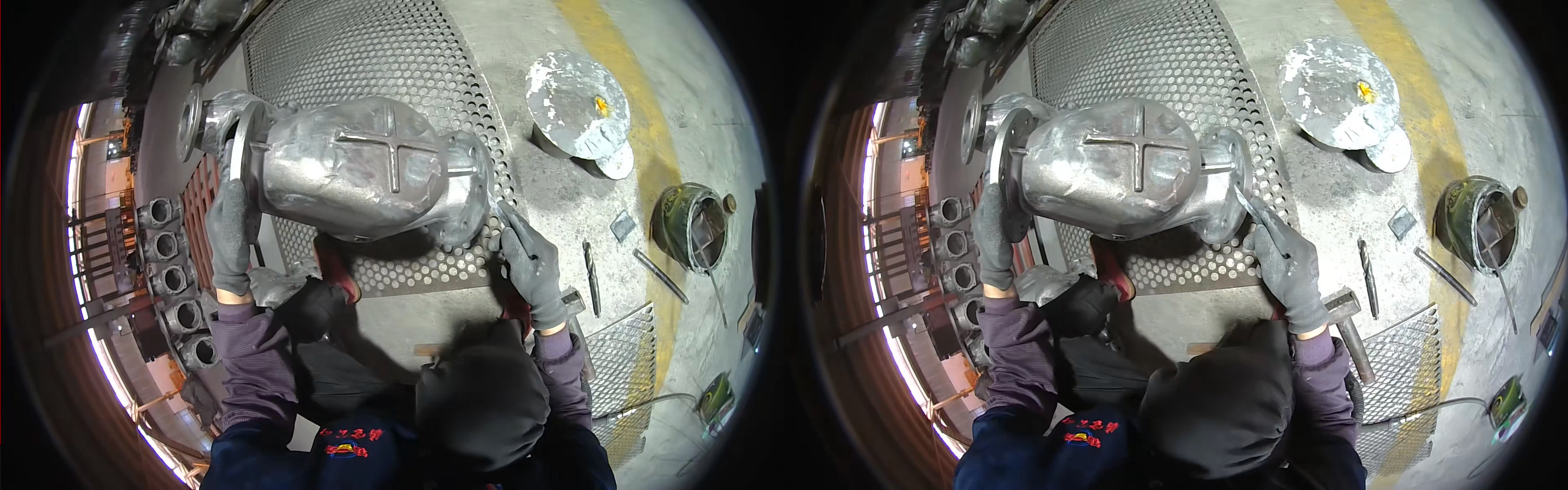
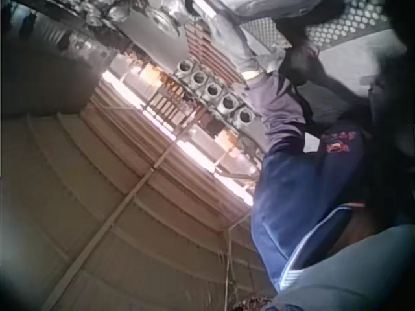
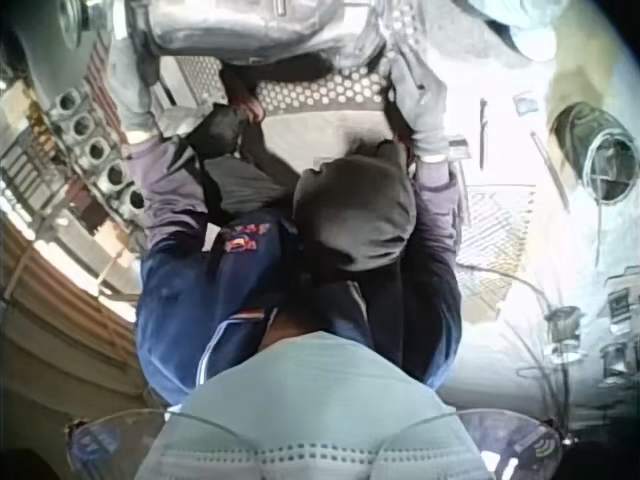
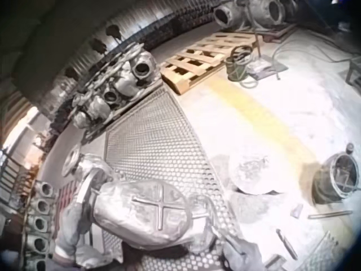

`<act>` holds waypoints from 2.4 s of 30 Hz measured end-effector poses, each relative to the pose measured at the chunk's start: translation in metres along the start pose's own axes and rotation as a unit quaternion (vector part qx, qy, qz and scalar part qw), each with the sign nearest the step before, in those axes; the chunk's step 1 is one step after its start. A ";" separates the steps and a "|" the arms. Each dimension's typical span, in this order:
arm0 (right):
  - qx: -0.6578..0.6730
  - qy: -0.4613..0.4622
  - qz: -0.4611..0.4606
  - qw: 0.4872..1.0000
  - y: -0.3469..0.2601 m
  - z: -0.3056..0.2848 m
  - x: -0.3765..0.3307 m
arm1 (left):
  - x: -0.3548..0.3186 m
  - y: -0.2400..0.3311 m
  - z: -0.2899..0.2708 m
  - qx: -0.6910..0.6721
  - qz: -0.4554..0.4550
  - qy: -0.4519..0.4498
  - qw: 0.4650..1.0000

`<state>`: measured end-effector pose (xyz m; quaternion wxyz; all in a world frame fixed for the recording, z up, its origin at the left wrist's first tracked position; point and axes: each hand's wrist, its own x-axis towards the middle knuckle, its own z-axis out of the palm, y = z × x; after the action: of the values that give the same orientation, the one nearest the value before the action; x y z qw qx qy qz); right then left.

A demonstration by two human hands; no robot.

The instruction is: Marking and inspecting a large metal valve housing or casting on a fabrication floor.

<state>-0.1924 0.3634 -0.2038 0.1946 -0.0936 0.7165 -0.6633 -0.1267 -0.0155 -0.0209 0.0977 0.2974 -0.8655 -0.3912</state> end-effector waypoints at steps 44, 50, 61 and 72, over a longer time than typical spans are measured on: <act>-0.003 -0.006 0.082 0.997 0.041 -0.008 -0.013 | -0.010 0.054 0.038 0.249 0.381 -0.012 0.890; -0.162 0.004 0.012 0.987 0.032 -0.008 -0.014 | -0.023 0.054 0.045 0.121 0.170 -0.007 0.978; -0.042 0.010 0.074 0.996 0.058 -0.043 0.022 | -0.015 0.055 0.062 0.126 0.207 0.036 0.969; 0.185 0.079 0.068 0.977 0.130 -0.052 0.038 | 0.034 0.064 0.048 0.145 0.148 -0.054 0.977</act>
<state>-0.2318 0.4090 -0.3361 0.1959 0.0460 0.5989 -0.7751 -0.2013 0.0272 -0.0081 0.0633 0.1555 -0.9515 -0.2579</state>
